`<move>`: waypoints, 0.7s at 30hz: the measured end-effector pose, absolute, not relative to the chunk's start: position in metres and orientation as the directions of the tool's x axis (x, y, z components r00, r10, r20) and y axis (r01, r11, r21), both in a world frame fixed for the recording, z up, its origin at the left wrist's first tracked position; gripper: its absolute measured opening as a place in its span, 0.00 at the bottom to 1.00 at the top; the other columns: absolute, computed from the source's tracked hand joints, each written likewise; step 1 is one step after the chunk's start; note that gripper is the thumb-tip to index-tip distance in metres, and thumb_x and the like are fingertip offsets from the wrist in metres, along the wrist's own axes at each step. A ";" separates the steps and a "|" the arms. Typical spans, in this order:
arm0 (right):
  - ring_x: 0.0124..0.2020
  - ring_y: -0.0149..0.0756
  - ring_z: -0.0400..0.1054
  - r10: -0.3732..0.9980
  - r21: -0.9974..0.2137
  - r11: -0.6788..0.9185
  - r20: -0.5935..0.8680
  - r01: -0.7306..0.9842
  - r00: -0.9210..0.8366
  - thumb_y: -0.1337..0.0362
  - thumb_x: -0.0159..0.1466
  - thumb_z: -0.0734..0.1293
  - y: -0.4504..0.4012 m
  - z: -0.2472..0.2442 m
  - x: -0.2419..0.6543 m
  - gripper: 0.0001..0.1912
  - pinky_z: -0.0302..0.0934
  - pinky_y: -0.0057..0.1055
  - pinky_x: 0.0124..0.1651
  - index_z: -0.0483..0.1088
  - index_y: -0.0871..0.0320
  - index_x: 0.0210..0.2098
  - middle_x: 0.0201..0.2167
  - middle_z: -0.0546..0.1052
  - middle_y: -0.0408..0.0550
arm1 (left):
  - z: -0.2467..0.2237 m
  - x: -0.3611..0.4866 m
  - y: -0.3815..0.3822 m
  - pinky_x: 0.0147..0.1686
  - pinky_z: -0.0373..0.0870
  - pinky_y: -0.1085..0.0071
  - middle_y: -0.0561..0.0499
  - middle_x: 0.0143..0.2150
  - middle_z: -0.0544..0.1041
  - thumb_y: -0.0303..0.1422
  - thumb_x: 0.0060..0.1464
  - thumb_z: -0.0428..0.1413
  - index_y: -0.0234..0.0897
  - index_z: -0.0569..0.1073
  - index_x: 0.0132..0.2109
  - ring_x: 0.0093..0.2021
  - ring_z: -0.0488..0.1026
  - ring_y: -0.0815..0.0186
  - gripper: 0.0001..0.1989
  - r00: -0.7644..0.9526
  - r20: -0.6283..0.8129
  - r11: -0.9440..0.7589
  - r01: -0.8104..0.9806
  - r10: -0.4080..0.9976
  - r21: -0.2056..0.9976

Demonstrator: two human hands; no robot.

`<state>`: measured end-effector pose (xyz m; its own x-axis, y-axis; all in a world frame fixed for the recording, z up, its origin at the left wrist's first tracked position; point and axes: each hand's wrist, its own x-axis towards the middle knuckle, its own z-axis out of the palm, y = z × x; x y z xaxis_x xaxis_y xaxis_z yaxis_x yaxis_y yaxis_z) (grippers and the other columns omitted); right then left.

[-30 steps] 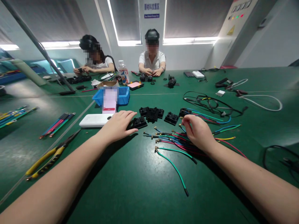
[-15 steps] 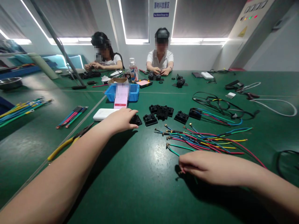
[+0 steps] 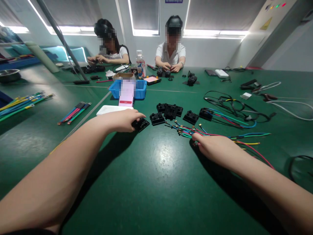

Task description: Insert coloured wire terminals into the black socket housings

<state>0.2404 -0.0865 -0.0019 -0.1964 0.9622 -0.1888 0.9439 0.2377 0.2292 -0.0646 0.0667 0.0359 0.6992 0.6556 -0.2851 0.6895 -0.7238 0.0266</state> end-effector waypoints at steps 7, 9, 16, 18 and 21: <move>0.25 0.36 0.70 0.943 0.181 0.323 -0.144 0.929 -0.300 0.62 0.68 0.53 -0.093 0.005 0.224 0.10 0.38 0.30 0.24 0.61 0.55 0.33 0.25 0.74 0.45 | 0.029 -0.073 0.081 0.48 0.64 0.65 0.43 0.51 0.69 0.31 0.46 0.55 0.39 0.69 0.55 0.50 0.67 0.57 0.26 0.730 -0.128 -0.737 0.676 0.671 -0.011; 0.23 0.35 0.69 0.933 0.142 0.343 -0.161 0.928 -0.321 0.63 0.67 0.53 -0.096 0.008 0.217 0.09 0.38 0.29 0.24 0.60 0.55 0.32 0.24 0.74 0.44 | 0.027 -0.074 0.083 0.44 0.65 0.66 0.44 0.47 0.70 0.33 0.47 0.56 0.39 0.72 0.51 0.46 0.69 0.57 0.21 0.723 -0.150 -0.735 0.678 0.674 -0.036; 0.23 0.36 0.68 0.919 0.069 0.380 -0.142 0.922 -0.368 0.64 0.66 0.54 -0.103 0.021 0.190 0.07 0.37 0.30 0.24 0.61 0.54 0.34 0.25 0.74 0.44 | 0.035 -0.051 0.056 0.31 0.61 0.72 0.50 0.38 0.75 0.45 0.45 0.59 0.40 0.72 0.41 0.36 0.71 0.62 0.18 0.697 -0.287 -0.702 0.704 0.657 0.105; 0.23 0.36 0.67 0.930 0.032 0.342 -0.154 0.939 -0.334 0.64 0.67 0.53 -0.105 0.018 0.185 0.08 0.38 0.30 0.24 0.62 0.55 0.36 0.25 0.74 0.45 | 0.032 -0.033 0.037 0.29 0.60 0.73 0.51 0.36 0.75 0.46 0.45 0.60 0.39 0.72 0.39 0.34 0.71 0.64 0.18 0.746 -0.297 -0.736 0.655 0.596 0.169; 0.25 0.36 0.68 0.951 -0.074 0.260 -0.152 0.963 -0.268 0.63 0.68 0.52 -0.108 0.007 0.185 0.09 0.41 0.29 0.25 0.61 0.55 0.37 0.27 0.75 0.45 | 0.022 -0.005 0.006 0.29 0.60 0.74 0.51 0.37 0.75 0.43 0.47 0.60 0.38 0.71 0.42 0.35 0.71 0.65 0.18 0.868 -0.199 -0.824 0.496 0.456 0.274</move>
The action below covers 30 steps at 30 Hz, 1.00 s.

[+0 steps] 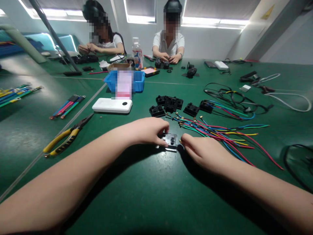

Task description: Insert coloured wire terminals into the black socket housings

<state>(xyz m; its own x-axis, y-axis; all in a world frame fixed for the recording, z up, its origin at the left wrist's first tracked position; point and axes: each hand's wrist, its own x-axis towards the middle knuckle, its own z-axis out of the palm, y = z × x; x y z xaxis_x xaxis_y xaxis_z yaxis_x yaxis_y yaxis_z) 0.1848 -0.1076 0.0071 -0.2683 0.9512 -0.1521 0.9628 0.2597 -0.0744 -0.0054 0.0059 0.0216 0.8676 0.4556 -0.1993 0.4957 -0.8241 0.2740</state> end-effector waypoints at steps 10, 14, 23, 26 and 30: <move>0.29 0.36 0.66 0.988 -0.392 0.131 -0.026 0.910 -0.154 0.59 0.69 0.51 -0.101 -0.021 0.212 0.12 0.51 0.29 0.31 0.62 0.55 0.36 0.28 0.71 0.44 | 0.006 0.008 -0.011 0.29 0.60 0.72 0.53 0.38 0.73 0.49 0.52 0.56 0.41 0.69 0.43 0.35 0.70 0.65 0.18 0.882 -0.017 -0.859 0.463 0.471 0.219; 0.31 0.35 0.67 0.988 -0.527 0.154 0.061 0.836 -0.143 0.61 0.68 0.53 -0.101 -0.022 0.211 0.11 0.55 0.29 0.34 0.64 0.56 0.36 0.29 0.72 0.45 | -0.011 0.009 -0.017 0.35 0.65 0.70 0.50 0.41 0.72 0.49 0.52 0.56 0.38 0.69 0.43 0.40 0.69 0.63 0.19 0.791 0.060 -0.751 0.550 0.608 0.366; 0.39 0.35 0.70 0.927 -0.592 0.370 0.286 0.716 -0.243 0.66 0.67 0.58 -0.102 -0.024 0.215 0.09 0.61 0.30 0.42 0.69 0.58 0.39 0.38 0.76 0.49 | -0.026 0.013 -0.031 0.43 0.67 0.66 0.50 0.41 0.72 0.39 0.53 0.57 0.38 0.68 0.44 0.41 0.69 0.64 0.13 0.670 0.142 -0.568 0.476 0.729 0.672; 0.38 0.34 0.70 0.918 -0.564 0.390 0.300 0.727 -0.260 0.67 0.66 0.58 -0.103 -0.026 0.216 0.09 0.62 0.28 0.40 0.69 0.58 0.41 0.38 0.77 0.48 | -0.027 0.016 -0.029 0.42 0.68 0.66 0.50 0.40 0.72 0.40 0.52 0.58 0.38 0.69 0.43 0.41 0.69 0.64 0.13 0.670 0.135 -0.560 0.473 0.730 0.680; 0.33 0.31 0.70 0.931 -0.560 0.364 0.246 0.744 -0.271 0.67 0.67 0.57 -0.103 -0.028 0.217 0.10 0.60 0.25 0.35 0.68 0.58 0.42 0.35 0.76 0.46 | -0.029 0.014 -0.027 0.45 0.67 0.67 0.49 0.44 0.71 0.38 0.52 0.59 0.38 0.68 0.45 0.45 0.68 0.64 0.16 0.689 0.190 -0.593 0.410 0.699 0.693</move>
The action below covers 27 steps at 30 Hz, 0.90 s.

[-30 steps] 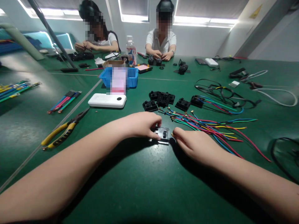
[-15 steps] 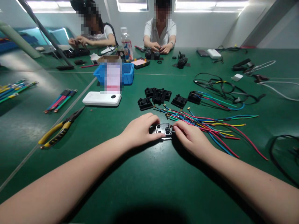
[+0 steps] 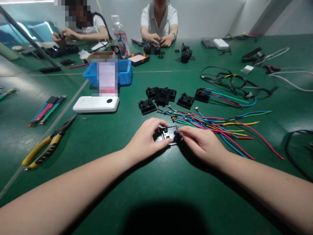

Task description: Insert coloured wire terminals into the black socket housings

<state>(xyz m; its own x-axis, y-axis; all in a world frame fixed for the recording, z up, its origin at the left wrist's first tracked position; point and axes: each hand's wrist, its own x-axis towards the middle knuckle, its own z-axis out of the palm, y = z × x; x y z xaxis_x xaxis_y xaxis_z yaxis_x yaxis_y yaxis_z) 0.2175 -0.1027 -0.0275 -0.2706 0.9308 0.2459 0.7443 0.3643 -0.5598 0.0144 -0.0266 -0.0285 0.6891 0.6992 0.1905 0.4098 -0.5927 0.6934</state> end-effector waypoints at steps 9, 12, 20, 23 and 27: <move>0.29 0.32 0.68 0.949 -0.550 0.315 0.191 0.773 -0.250 0.69 0.65 0.55 -0.100 -0.028 0.217 0.12 0.59 0.28 0.34 0.63 0.57 0.48 0.32 0.74 0.46 | -0.023 0.008 -0.029 0.42 0.67 0.69 0.49 0.42 0.69 0.28 0.55 0.53 0.38 0.70 0.41 0.42 0.67 0.65 0.06 0.667 0.221 -0.566 0.358 0.712 0.742; 0.25 0.32 0.66 0.949 -0.550 0.314 0.188 0.774 -0.252 0.68 0.65 0.56 -0.101 -0.028 0.217 0.09 0.58 0.27 0.31 0.62 0.57 0.44 0.27 0.72 0.44 | -0.022 0.010 -0.032 0.41 0.66 0.68 0.49 0.38 0.69 0.31 0.54 0.55 0.38 0.72 0.39 0.40 0.67 0.65 0.05 0.650 0.186 -0.538 0.397 0.737 0.744; 0.26 0.32 0.68 0.940 -0.554 0.340 0.197 0.760 -0.277 0.65 0.65 0.57 -0.103 -0.028 0.215 0.08 0.58 0.26 0.30 0.62 0.57 0.44 0.30 0.75 0.47 | -0.024 0.010 -0.033 0.41 0.66 0.66 0.50 0.35 0.71 0.34 0.53 0.57 0.40 0.76 0.36 0.40 0.68 0.64 0.04 0.642 0.184 -0.548 0.430 0.745 0.718; 0.25 0.30 0.67 0.947 -0.546 0.321 0.158 0.774 -0.281 0.65 0.66 0.57 -0.103 -0.026 0.214 0.09 0.57 0.25 0.29 0.62 0.58 0.45 0.29 0.75 0.45 | -0.024 0.009 -0.033 0.42 0.66 0.66 0.50 0.35 0.72 0.32 0.53 0.57 0.39 0.76 0.35 0.40 0.69 0.64 0.04 0.644 0.204 -0.569 0.429 0.737 0.702; 0.27 0.30 0.67 0.938 -0.514 0.347 0.170 0.785 -0.303 0.65 0.66 0.57 -0.102 -0.026 0.214 0.07 0.57 0.25 0.31 0.64 0.58 0.43 0.30 0.74 0.45 | -0.023 0.010 -0.033 0.42 0.66 0.66 0.51 0.35 0.73 0.31 0.53 0.57 0.38 0.75 0.34 0.39 0.69 0.65 0.03 0.654 0.203 -0.576 0.423 0.728 0.700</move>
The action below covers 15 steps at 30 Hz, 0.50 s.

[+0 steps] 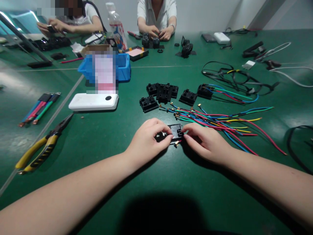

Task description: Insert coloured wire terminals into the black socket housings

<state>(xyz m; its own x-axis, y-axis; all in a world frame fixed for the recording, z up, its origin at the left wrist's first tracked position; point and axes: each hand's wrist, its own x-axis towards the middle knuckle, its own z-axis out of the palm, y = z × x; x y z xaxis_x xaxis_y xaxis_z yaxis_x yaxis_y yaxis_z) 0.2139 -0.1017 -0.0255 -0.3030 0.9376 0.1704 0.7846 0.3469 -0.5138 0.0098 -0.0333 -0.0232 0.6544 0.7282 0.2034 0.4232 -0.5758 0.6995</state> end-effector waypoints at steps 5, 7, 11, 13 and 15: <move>0.34 0.33 0.69 0.912 -0.504 0.408 0.260 0.761 -0.317 0.67 0.64 0.58 -0.102 -0.026 0.215 0.09 0.61 0.27 0.36 0.66 0.57 0.42 0.35 0.75 0.48 | -0.023 0.010 -0.033 0.42 0.66 0.66 0.51 0.35 0.74 0.31 0.53 0.56 0.38 0.73 0.35 0.39 0.70 0.65 0.03 0.667 0.203 -0.585 0.417 0.717 0.696; 0.36 0.34 0.69 0.898 -0.496 0.435 0.304 0.751 -0.319 0.68 0.64 0.58 -0.103 -0.026 0.215 0.09 0.62 0.29 0.39 0.67 0.57 0.41 0.36 0.75 0.49 | -0.023 0.010 -0.033 0.42 0.67 0.66 0.50 0.36 0.74 0.31 0.54 0.55 0.38 0.73 0.36 0.39 0.70 0.65 0.03 0.673 0.208 -0.590 0.407 0.710 0.698; 0.33 0.34 0.68 0.888 -0.496 0.454 0.318 0.740 -0.333 0.67 0.64 0.58 -0.103 -0.024 0.214 0.08 0.62 0.30 0.37 0.68 0.58 0.39 0.33 0.75 0.49 | -0.022 0.009 -0.034 0.42 0.68 0.66 0.50 0.36 0.74 0.34 0.56 0.54 0.38 0.72 0.37 0.39 0.70 0.65 0.05 0.673 0.229 -0.596 0.383 0.703 0.706; 0.32 0.33 0.67 0.881 -0.489 0.467 0.330 0.737 -0.339 0.67 0.64 0.58 -0.103 -0.023 0.214 0.07 0.61 0.29 0.36 0.67 0.58 0.38 0.31 0.74 0.48 | -0.022 0.009 -0.035 0.42 0.68 0.67 0.50 0.36 0.74 0.35 0.56 0.55 0.38 0.73 0.37 0.40 0.70 0.65 0.05 0.683 0.237 -0.606 0.368 0.691 0.706; 0.30 0.33 0.65 0.866 -0.474 0.492 0.350 0.730 -0.357 0.68 0.64 0.58 -0.103 -0.022 0.214 0.07 0.60 0.28 0.34 0.67 0.58 0.38 0.30 0.73 0.47 | -0.023 0.009 -0.035 0.42 0.67 0.67 0.50 0.37 0.74 0.35 0.55 0.56 0.38 0.73 0.38 0.40 0.70 0.65 0.06 0.692 0.245 -0.615 0.354 0.679 0.704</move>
<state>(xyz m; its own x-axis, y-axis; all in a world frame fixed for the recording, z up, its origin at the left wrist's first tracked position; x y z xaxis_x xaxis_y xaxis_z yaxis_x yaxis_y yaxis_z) 0.2137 -0.1026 -0.0223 -0.3569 0.8660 0.3503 0.7302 0.4925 -0.4736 0.0085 -0.0354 -0.0228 0.6917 0.6793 0.2452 0.3544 -0.6151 0.7043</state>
